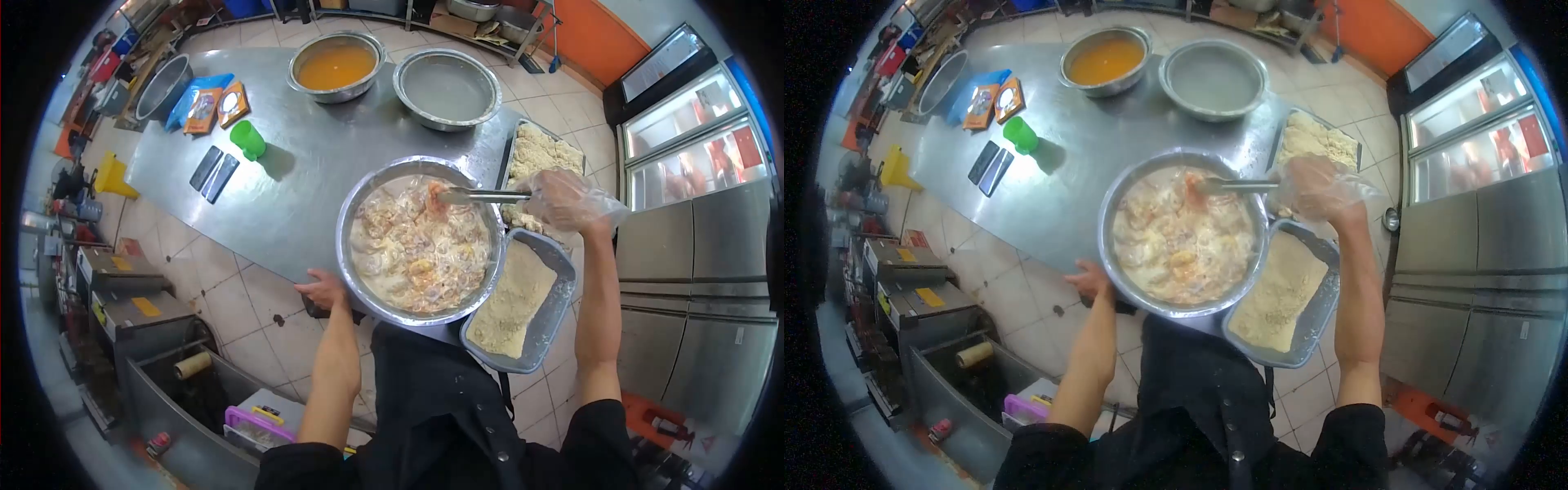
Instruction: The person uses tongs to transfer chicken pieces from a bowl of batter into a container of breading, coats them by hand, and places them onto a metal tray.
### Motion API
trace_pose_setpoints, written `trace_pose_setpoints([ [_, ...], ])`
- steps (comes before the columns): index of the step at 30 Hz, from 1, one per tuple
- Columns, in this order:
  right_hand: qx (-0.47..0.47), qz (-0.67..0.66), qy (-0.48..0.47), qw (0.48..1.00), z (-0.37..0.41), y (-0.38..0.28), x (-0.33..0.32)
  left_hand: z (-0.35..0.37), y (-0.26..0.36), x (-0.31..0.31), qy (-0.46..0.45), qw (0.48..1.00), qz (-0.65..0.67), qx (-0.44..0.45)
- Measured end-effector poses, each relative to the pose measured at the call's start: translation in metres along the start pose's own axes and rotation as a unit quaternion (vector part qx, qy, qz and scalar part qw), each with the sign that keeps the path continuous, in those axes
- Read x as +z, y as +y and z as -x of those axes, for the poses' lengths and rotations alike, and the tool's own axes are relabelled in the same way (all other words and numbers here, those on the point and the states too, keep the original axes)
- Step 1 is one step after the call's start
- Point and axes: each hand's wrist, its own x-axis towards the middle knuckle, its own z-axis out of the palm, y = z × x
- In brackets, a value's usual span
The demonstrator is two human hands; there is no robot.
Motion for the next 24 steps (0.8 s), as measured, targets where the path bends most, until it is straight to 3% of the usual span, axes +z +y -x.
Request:
trace_pose_setpoints([
  [4,-0.007,0.005,0.069,0.998,0.014,-0.02,-0.002,-0.012,-0.012,0.019,0.008,1.0,0.016,0.026],
  [6,-0.172,0.067,0.344,0.921,-0.001,-0.013,0.043,-0.014,-0.023,0.024,0.065,0.995,0.018,0.067],
  [7,-0.055,0.144,0.22,0.963,-0.006,-0.039,0.045,-0.011,-0.024,0.02,0.067,0.996,0.012,0.063],
  [11,-0.103,0.092,0.204,0.969,-0.021,-0.075,0.126,-0.007,-0.016,0.007,0.027,0.999,0.008,0.042],
  [14,-0.13,0.12,0.19,0.966,-0.015,-0.076,0.126,-0.008,-0.004,0.008,0.01,0.999,0.015,0.03],
  [15,-0.053,0.067,0.056,0.995,-0.017,-0.072,0.115,-0.006,-0.008,0.006,-0.001,1.0,0.015,0.017],
  [16,-0.056,0.067,0.052,0.995,-0.015,-0.067,0.105,-0.006,-0.013,0.008,0.0,1.0,0.012,0.014],
  [18,-0.062,0.002,0.03,0.998,-0.009,-0.045,0.093,-0.008,-0.016,0.019,0.086,0.994,0.004,0.067],
  [22,-0.027,-0.095,-0.03,0.995,0.016,0.0,0.064,-0.005,-0.009,0.008,-0.003,1.0,-0.006,0.008],
  [24,-0.155,-0.191,0.04,0.968,0.025,0.036,0.083,-0.014,-0.019,0.025,0.034,0.999,-0.005,0.029],
])
